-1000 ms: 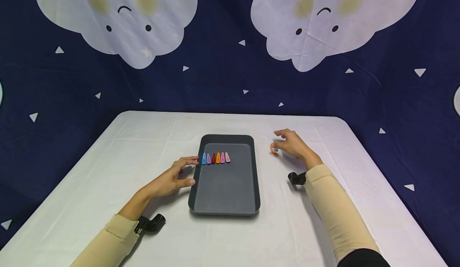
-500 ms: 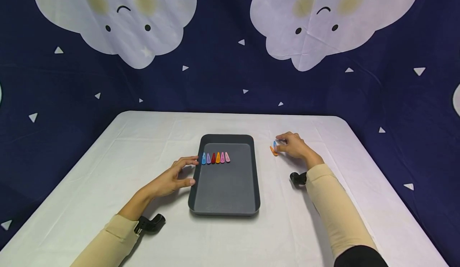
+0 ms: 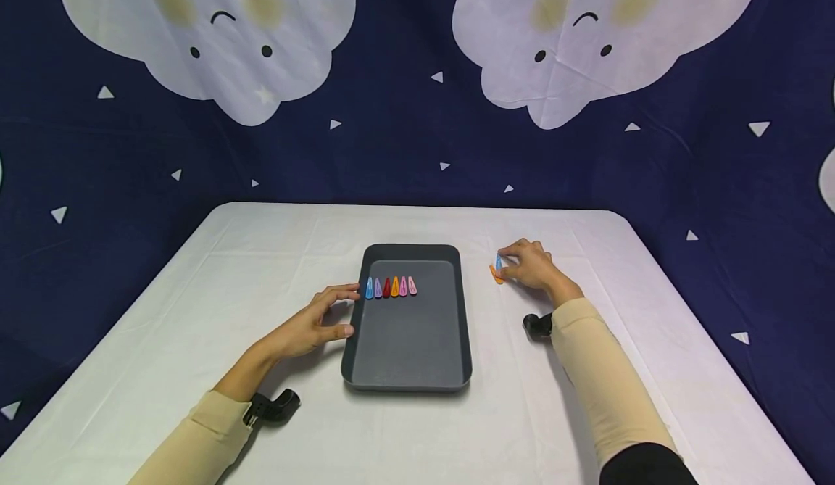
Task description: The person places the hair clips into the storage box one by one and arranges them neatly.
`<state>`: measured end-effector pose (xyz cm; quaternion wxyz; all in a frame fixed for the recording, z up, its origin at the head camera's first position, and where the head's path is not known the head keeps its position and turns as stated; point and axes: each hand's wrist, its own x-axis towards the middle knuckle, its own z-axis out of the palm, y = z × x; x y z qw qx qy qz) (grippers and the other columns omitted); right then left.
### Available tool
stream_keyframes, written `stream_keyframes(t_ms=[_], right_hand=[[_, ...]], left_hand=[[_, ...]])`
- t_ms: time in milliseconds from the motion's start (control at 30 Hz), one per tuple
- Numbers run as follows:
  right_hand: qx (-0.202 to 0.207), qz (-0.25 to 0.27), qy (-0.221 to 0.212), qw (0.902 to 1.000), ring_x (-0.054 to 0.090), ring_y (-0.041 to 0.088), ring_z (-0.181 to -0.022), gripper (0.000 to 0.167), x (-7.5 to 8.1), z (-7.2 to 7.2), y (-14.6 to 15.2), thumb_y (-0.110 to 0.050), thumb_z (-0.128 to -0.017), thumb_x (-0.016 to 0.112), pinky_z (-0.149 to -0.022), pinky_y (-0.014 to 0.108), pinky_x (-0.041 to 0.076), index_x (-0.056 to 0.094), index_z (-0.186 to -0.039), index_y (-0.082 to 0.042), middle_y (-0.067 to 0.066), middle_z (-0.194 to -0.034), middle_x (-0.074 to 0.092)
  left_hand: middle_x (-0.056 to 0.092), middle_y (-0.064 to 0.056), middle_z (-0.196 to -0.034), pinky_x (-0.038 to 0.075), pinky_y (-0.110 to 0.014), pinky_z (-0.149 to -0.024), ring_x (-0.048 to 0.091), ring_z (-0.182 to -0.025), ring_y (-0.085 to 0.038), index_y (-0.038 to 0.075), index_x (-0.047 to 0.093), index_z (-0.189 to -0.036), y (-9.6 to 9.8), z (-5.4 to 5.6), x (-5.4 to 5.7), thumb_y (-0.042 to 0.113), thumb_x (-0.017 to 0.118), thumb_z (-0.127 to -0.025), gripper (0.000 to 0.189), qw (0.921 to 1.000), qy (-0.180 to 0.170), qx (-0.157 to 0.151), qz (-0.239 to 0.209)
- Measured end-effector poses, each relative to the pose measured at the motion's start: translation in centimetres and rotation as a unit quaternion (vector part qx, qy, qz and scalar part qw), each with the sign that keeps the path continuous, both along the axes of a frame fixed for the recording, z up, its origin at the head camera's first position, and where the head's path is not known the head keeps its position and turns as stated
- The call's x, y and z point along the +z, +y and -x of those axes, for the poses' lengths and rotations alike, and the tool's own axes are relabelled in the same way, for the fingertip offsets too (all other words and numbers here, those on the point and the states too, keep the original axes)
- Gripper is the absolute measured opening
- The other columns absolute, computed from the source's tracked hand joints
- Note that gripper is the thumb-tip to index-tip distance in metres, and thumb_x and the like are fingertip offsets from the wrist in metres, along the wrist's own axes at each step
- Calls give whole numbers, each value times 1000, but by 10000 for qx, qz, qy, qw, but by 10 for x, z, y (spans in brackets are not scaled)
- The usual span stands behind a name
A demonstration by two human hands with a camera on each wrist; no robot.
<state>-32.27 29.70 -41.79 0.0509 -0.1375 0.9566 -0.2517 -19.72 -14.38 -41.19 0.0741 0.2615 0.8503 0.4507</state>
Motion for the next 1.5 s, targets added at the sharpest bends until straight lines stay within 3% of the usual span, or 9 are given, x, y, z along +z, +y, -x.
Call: stream_keyframes(t_ms=[667,1000,1133,1333,1500], right_hand=[[-56,-67,172,9998,34,37,-120,53,-4,2,-1,-30,-81,70,-97,58,24,58,-127,-7,18,-131,50],[-149,-2,164,9998,40,29,-106,54,0,1,0,-33,-81,70,-90,48,29,58,-128,-9,15,-125,55],[-137,62,218,9997,43,32,-110,53,2,-1,0,-33,-83,70,-93,50,32,57,-128,-9,17,-122,57],[84,587,216,9980,44,42,-124,54,10,-2,-3,-30,-84,70,-101,57,34,56,-129,-5,24,-129,54],[269,668,395,9966,47,37,-120,55,20,-6,-11,-34,-83,71,-97,55,37,57,-128,-5,17,-127,57]], left_hand=[[32,-3,-152,11,-66,-107,23,-139,-34,12,47,-133,1,0,0,26,69,-86,54,10000,10,49,33],[31,-3,-153,7,-69,-106,21,-140,-34,12,47,-134,1,0,-1,26,68,-86,54,10000,-47,68,51],[31,-3,-153,7,-69,-107,21,-140,-34,12,46,-134,1,0,-1,26,68,-86,54,9999,-42,60,75],[32,-3,-153,11,-65,-108,22,-140,-33,11,47,-133,1,1,-1,26,68,-86,54,10000,-43,54,34],[32,-3,-153,11,-65,-108,22,-140,-33,12,47,-133,1,1,-2,26,68,-86,53,10000,-49,53,23]])
